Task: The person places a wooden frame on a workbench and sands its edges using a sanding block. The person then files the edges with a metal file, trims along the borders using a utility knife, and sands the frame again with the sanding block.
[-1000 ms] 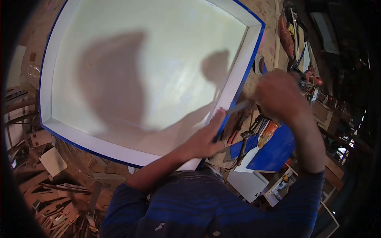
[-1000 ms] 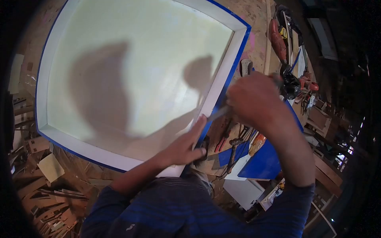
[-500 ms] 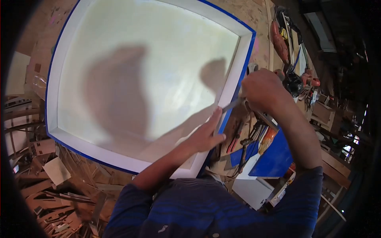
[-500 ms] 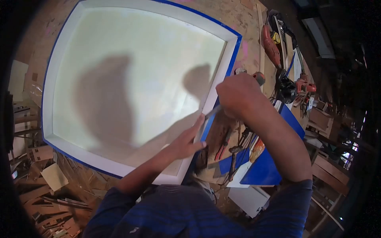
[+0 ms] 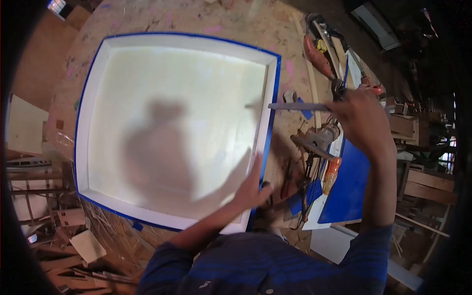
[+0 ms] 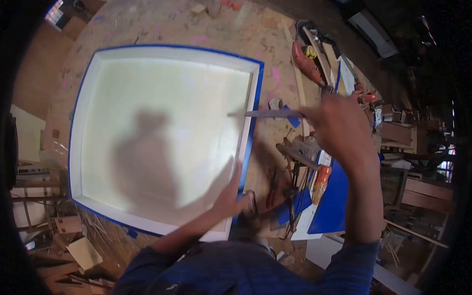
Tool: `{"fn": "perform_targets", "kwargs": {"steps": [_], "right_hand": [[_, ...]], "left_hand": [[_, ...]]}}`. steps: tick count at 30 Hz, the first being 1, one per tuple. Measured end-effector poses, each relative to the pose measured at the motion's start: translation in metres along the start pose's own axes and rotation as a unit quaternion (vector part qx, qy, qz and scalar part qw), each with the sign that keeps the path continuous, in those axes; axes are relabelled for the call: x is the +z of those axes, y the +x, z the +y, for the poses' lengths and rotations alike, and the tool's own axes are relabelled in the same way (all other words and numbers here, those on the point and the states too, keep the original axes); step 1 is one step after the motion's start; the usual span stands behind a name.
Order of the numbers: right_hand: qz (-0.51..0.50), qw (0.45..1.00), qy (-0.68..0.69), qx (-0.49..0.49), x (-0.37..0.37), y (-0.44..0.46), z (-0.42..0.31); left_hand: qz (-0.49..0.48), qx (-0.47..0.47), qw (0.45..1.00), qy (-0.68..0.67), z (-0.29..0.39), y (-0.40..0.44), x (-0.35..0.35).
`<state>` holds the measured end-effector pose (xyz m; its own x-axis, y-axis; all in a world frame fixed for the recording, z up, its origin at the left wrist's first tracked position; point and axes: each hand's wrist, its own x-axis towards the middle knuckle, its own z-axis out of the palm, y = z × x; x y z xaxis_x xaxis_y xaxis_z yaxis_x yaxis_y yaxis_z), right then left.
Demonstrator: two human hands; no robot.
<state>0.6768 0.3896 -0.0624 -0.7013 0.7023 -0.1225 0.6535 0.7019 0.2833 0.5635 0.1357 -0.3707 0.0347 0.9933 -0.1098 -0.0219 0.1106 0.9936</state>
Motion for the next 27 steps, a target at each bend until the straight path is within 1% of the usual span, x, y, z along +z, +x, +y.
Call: {"fn": "perform_targets", "kwargs": {"steps": [1, 2, 3, 4, 6, 8, 9, 10, 11, 12, 14, 17, 20, 22, 23, 24, 26, 27], "right_hand": [[0.008, 0.999, 0.03, 0.032, -0.006, -0.03, 0.009], [0.017, 0.996, 0.062, 0.065, -0.01, -0.062, 0.015], [0.013, 0.986, 0.125, 0.112, -0.005, -0.095, 0.018], [0.006, 0.969, 0.191, 0.156, 0.008, -0.129, 0.016], [-0.033, 0.916, 0.327, 0.23, 0.045, -0.188, 0.004], [-0.044, 0.86, 0.422, 0.285, 0.128, -0.252, -0.022], [-0.102, 0.812, 0.453, 0.354, 0.163, -0.28, -0.043], [-0.038, 0.811, 0.461, 0.358, 0.219, -0.317, -0.071], [0.011, 0.784, 0.496, 0.372, 0.253, -0.339, -0.1], [-0.013, 0.76, 0.497, 0.419, 0.271, -0.352, -0.126], [0.07, 0.813, 0.433, 0.383, 0.307, -0.372, -0.164], [0.135, 0.813, 0.397, 0.403, 0.353, -0.379, -0.202], [0.138, 0.822, 0.35, 0.428, 0.343, -0.354, -0.209], [0.171, 0.831, 0.411, 0.333, 0.332, -0.329, -0.207], [0.186, 0.833, 0.438, 0.282, 0.328, -0.317, -0.211], [0.186, 0.848, 0.43, 0.248, 0.326, -0.304, -0.219], [0.183, 0.877, 0.407, 0.178, 0.327, -0.274, -0.235], [0.181, 0.873, 0.414, 0.182, 0.328, -0.264, -0.239]], "left_hand": [[0.007, 0.039, 0.995, 0.094, -0.004, -0.02, 0.015], [0.003, 0.038, 0.992, 0.121, 0.002, -0.037, 0.02], [0.006, 0.016, 0.993, 0.12, 0.006, -0.047, 0.026], [0.009, 0.022, 0.991, 0.13, 0.009, -0.052, 0.028], [0.026, 0.033, 0.987, 0.156, 0.011, -0.038, 0.027], [0.053, 0.045, 0.98, 0.187, 0.004, -0.002, 0.024], [0.068, 0.048, 0.981, 0.177, 0.006, 0.02, 0.021], [0.083, 0.054, 0.981, 0.166, 0.011, 0.049, 0.016], [0.097, 0.063, 0.981, 0.157, 0.017, 0.077, 0.01], [0.113, 0.048, 0.976, 0.182, 0.022, 0.103, 0.005], [0.151, 0.025, 0.962, 0.226, 0.033, 0.152, -0.003], [0.184, 0.037, 0.966, 0.175, 0.036, 0.181, 0.0], [0.198, 0.036, 0.962, 0.187, 0.037, 0.15, 0.012], [0.219, 0.041, 0.952, 0.211, 0.041, 0.112, 0.024], [0.211, 0.044, 0.956, 0.198, 0.042, 0.09, 0.028], [0.203, 0.046, 0.96, 0.186, 0.037, 0.07, 0.03], [0.211, 0.009, 0.959, 0.188, -0.002, 0.036, 0.03], [0.199, -0.011, 0.965, 0.172, -0.004, 0.025, 0.031]]}}
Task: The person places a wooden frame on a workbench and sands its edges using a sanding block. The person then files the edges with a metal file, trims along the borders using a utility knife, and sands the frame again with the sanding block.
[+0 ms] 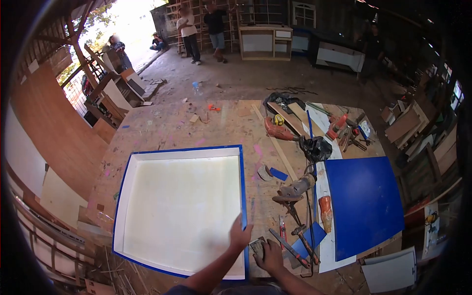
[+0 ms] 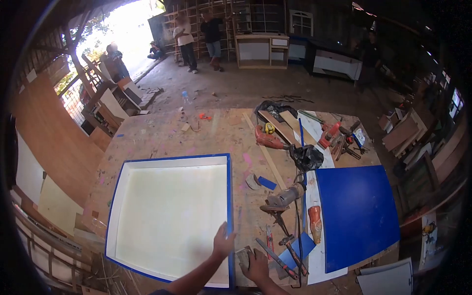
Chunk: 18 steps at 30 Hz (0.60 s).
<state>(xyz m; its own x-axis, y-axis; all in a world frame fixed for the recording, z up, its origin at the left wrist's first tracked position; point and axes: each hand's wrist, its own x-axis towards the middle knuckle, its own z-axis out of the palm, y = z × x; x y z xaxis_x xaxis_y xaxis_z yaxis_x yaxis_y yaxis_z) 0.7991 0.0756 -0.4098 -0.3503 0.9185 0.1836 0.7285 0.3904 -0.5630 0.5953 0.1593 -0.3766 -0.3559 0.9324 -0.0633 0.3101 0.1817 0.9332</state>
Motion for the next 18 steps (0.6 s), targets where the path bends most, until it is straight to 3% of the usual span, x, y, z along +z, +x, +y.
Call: {"fn": "perform_targets", "kwargs": {"steps": [2, 4, 6, 8, 13, 18], "right_hand": [[-0.007, 1.0, 0.011, 0.013, 0.011, 0.007, -0.006], [-0.038, 0.999, 0.017, 0.029, -0.002, 0.02, -0.021], [-0.067, 0.997, 0.007, 0.036, -0.003, 0.017, -0.03], [-0.082, 0.996, -0.024, 0.028, 0.002, 0.019, -0.028], [0.005, 0.996, 0.092, 0.005, 0.003, 0.021, -0.016], [0.031, 0.992, 0.104, 0.069, -0.017, 0.008, -0.005]], "left_hand": [[-0.033, -0.045, 0.998, -0.027, 0.0, -0.024, -0.007], [-0.029, -0.001, 0.999, -0.014, -0.002, -0.013, -0.002], [-0.034, 0.042, 0.998, 0.043, 0.046, 0.014, -0.01], [-0.002, 0.073, 0.995, 0.069, 0.035, 0.044, 0.001], [-0.018, 0.083, 0.989, 0.122, 0.024, 0.016, -0.003], [-0.021, 0.069, 0.992, 0.099, 0.015, -0.019, -0.003]]}}
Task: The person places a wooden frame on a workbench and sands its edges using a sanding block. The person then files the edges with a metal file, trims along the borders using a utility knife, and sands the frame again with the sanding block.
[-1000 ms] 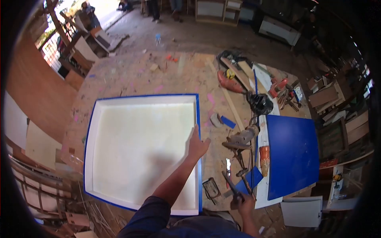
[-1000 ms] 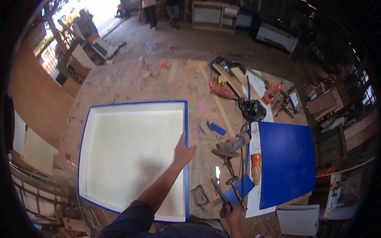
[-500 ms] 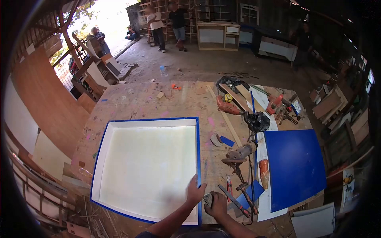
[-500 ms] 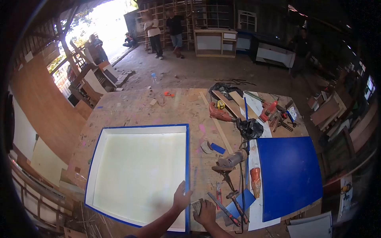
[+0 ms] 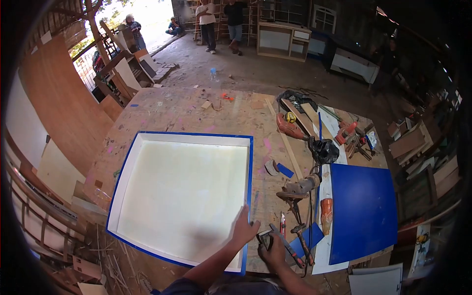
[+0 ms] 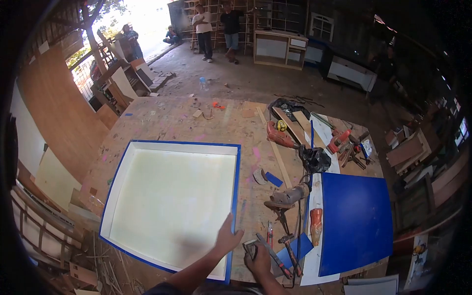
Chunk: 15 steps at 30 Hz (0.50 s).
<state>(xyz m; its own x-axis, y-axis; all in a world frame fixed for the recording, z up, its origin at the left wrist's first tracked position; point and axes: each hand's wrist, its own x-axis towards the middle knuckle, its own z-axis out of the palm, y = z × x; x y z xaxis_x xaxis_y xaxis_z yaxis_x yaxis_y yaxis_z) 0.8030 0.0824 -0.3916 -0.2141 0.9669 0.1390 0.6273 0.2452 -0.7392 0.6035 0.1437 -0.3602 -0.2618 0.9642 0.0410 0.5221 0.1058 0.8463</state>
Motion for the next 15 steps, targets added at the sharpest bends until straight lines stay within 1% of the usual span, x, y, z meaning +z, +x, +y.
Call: {"fn": "perform_targets", "kwargs": {"steps": [2, 3, 6, 7, 8, 9, 10, 11, 13, 14, 15], "right_hand": [[-0.002, 0.999, -0.033, -0.005, 0.008, -0.003, 0.015], [-0.012, 0.997, -0.052, -0.055, 0.008, -0.002, 0.017], [-0.017, 0.994, -0.098, -0.041, -0.004, 0.002, -0.016], [-0.013, 0.994, -0.107, -0.03, 0.001, 0.0, -0.015], [-0.006, 0.994, -0.098, -0.041, 0.004, 0.0, -0.012], [0.004, 0.995, -0.091, -0.049, 0.002, 0.0, -0.009], [0.017, 0.995, -0.088, -0.052, 0.001, 0.0, -0.006], [0.054, 0.991, -0.108, -0.061, 0.001, 0.001, -0.005], [0.03, 0.991, -0.119, -0.048, 0.011, -0.005, 0.012], [0.02, 0.991, -0.124, -0.038, 0.015, -0.009, 0.02], [0.032, 0.99, -0.133, -0.029, 0.018, -0.008, 0.024]], "left_hand": [[0.028, 0.005, 1.0, -0.009, 0.003, 0.019, 0.01], [0.043, 0.009, 0.999, -0.014, 0.003, 0.035, 0.013], [0.057, 0.023, 0.998, -0.015, 0.002, 0.077, 0.016], [0.059, 0.018, 0.998, -0.024, 0.008, 0.083, 0.012], [0.057, 0.015, 0.998, -0.036, 0.013, 0.088, 0.009], [0.051, 0.014, 0.997, -0.05, 0.014, 0.09, 0.01], [0.058, 0.043, 0.997, -0.016, 0.004, 0.089, 0.015], [0.06, 0.079, 0.995, 0.014, -0.012, 0.087, 0.024], [0.026, 0.097, 0.995, 0.013, -0.025, 0.074, 0.03], [0.02, 0.126, 0.991, 0.034, -0.037, 0.07, 0.036], [0.022, 0.108, 0.994, 0.004, -0.03, 0.067, 0.035]]}}
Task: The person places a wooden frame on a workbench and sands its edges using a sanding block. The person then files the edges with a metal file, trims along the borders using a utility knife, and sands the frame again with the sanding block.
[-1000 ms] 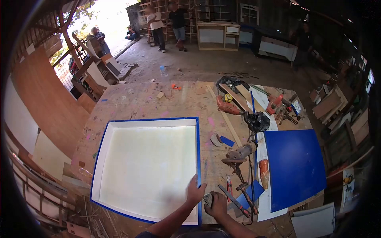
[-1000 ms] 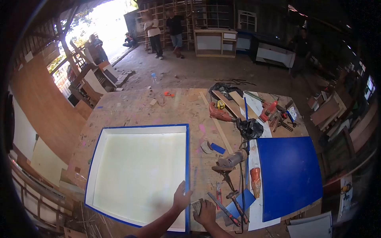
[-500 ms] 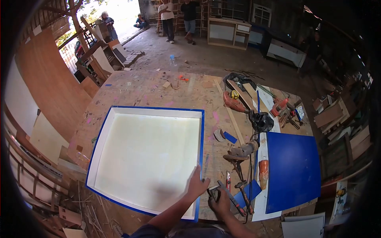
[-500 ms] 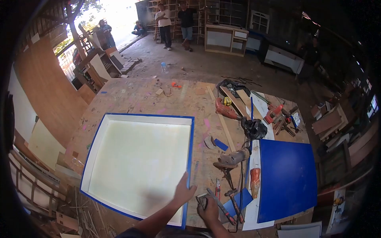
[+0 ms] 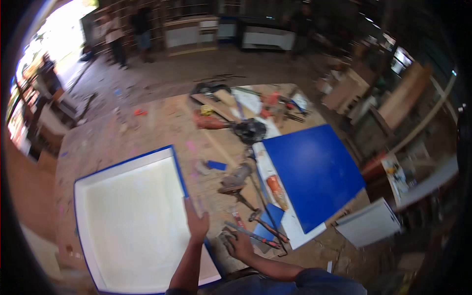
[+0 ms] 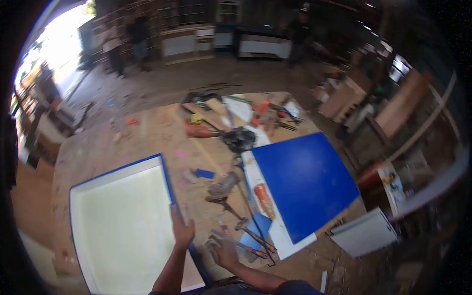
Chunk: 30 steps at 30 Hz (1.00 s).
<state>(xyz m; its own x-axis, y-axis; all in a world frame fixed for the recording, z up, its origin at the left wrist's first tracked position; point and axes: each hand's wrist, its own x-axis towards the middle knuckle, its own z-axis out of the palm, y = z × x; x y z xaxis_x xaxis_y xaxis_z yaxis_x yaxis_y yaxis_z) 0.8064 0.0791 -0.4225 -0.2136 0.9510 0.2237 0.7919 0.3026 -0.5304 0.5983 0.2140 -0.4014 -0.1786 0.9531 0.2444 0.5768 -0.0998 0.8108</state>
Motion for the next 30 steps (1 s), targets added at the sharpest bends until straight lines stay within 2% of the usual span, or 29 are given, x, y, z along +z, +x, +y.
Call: {"fn": "perform_targets", "kwargs": {"steps": [2, 8, 12, 14, 15, 17, 18, 20, 21, 23, 26, 28, 30], "right_hand": [[0.0, 1.0, -0.004, -0.006, 0.009, 0.007, -0.001], [-0.021, 0.998, -0.045, 0.028, 0.007, 0.023, -0.017], [-0.079, 0.993, -0.048, 0.072, 0.013, 0.027, -0.013], [-0.14, 0.982, -0.088, 0.091, 0.021, 0.027, -0.015], [-0.123, 0.985, -0.08, 0.09, 0.014, 0.034, -0.023], [-0.108, 0.988, -0.087, 0.074, 0.003, 0.04, -0.038], [-0.091, 0.992, -0.024, 0.084, 0.0, 0.045, -0.041], [-0.081, 0.995, 0.008, 0.054, 0.013, 0.042, -0.026], [-0.067, 0.997, 0.019, 0.042, 0.017, 0.043, -0.018], [-0.038, 0.988, 0.129, 0.073, 0.004, 0.049, -0.015], [0.0, 0.947, 0.274, 0.166, -0.014, 0.068, -0.015], [0.002, 0.897, 0.386, 0.215, -0.032, 0.092, -0.041], [-0.029, 0.936, 0.33, 0.121, -0.025, 0.097, -0.042]], "left_hand": [[0.007, -0.019, 1.0, 0.0, 0.019, 0.007, -0.008], [0.008, -0.016, 1.0, 0.014, 0.01, 0.005, -0.01], [-0.005, -0.053, 0.998, -0.027, 0.02, -0.029, -0.014], [-0.003, -0.041, 0.997, -0.07, 0.02, -0.046, -0.015], [-0.009, -0.048, 0.995, -0.09, 0.024, -0.041, -0.019], [0.024, 0.006, 0.998, -0.065, 0.016, -0.021, -0.015], [0.026, -0.032, 0.996, -0.076, 0.021, -0.001, -0.017], [0.026, -0.088, 0.993, -0.08, 0.024, 0.023, -0.022], [0.024, -0.103, 0.992, -0.075, 0.024, 0.027, -0.025], [0.019, -0.122, 0.987, -0.099, 0.03, 0.009, -0.031], [-0.005, -0.135, 0.982, -0.131, 0.045, -0.038, -0.05], [-0.043, -0.167, 0.969, -0.178, 0.052, -0.078, -0.07], [-0.086, -0.224, 0.937, -0.254, 0.053, -0.112, -0.089]]}}
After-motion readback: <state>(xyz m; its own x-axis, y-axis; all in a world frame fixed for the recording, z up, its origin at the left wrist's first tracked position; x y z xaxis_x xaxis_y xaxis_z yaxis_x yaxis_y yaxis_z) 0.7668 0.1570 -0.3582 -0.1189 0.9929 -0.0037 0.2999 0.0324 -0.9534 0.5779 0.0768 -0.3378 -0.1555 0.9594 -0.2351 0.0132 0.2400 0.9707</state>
